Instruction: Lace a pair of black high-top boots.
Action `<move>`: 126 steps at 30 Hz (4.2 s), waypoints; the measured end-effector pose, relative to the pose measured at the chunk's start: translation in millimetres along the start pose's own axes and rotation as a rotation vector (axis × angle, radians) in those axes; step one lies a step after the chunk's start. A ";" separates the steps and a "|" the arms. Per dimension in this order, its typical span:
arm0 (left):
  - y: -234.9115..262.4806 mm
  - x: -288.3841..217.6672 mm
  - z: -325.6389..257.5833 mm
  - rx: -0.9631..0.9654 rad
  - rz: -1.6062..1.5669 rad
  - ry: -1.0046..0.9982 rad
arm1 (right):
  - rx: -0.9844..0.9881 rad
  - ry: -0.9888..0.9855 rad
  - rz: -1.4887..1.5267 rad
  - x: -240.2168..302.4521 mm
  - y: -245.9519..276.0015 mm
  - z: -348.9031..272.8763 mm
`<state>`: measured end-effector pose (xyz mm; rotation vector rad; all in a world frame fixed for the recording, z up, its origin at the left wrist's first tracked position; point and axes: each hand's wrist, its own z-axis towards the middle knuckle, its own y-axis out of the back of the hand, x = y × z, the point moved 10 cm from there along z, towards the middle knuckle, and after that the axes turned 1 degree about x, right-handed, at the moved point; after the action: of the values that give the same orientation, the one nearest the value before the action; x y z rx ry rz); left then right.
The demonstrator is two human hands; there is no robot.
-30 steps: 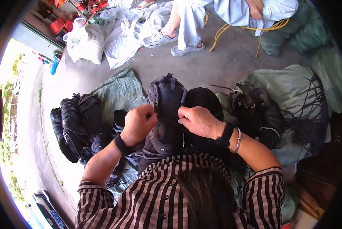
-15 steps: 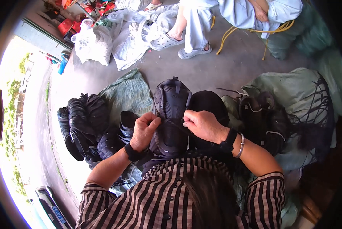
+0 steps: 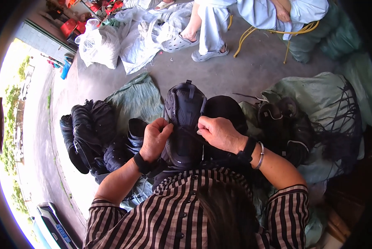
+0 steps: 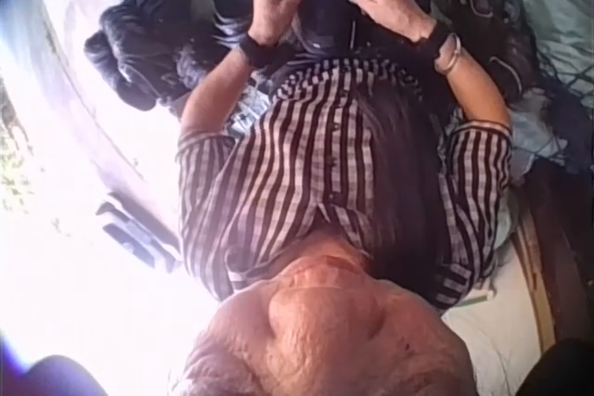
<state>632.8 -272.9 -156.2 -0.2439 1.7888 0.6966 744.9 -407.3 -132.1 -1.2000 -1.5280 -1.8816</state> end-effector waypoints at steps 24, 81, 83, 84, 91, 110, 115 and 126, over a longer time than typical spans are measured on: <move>-65.7 -98.7 5.4 0.767 1.302 -0.977 | 0.016 0.340 -0.549 52.0 8.7 7.3; -18.1 -84.8 32.9 0.384 0.127 -0.104 | -0.003 0.256 0.013 57.1 11.4 -0.1; -20.8 -97.0 24.4 0.334 0.221 -0.259 | -0.003 0.194 0.004 55.7 -9.1 14.5; -21.6 -110.3 19.1 0.283 0.301 -0.430 | 0.001 0.186 0.002 60.4 -14.7 20.3; 122.8 -30.7 79.4 -0.295 -0.267 -0.064 | 0.151 -0.284 0.773 -12.4 4.8 6.1; 135.6 35.0 39.1 0.050 -0.310 0.162 | -0.300 -0.368 0.683 -70.2 117.3 -40.5; -5.6 -106.7 -18.5 0.197 0.357 -0.654 | -0.036 -0.190 0.308 -6.2 42.0 -2.7; -54.5 -115.1 -1.4 0.309 0.947 -0.775 | 0.102 -0.340 0.469 -32.4 17.6 6.3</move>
<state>697.2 -338.0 -67.6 1.0189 1.1457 0.9624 777.8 -412.6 -148.9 -1.7168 -1.3267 -1.3307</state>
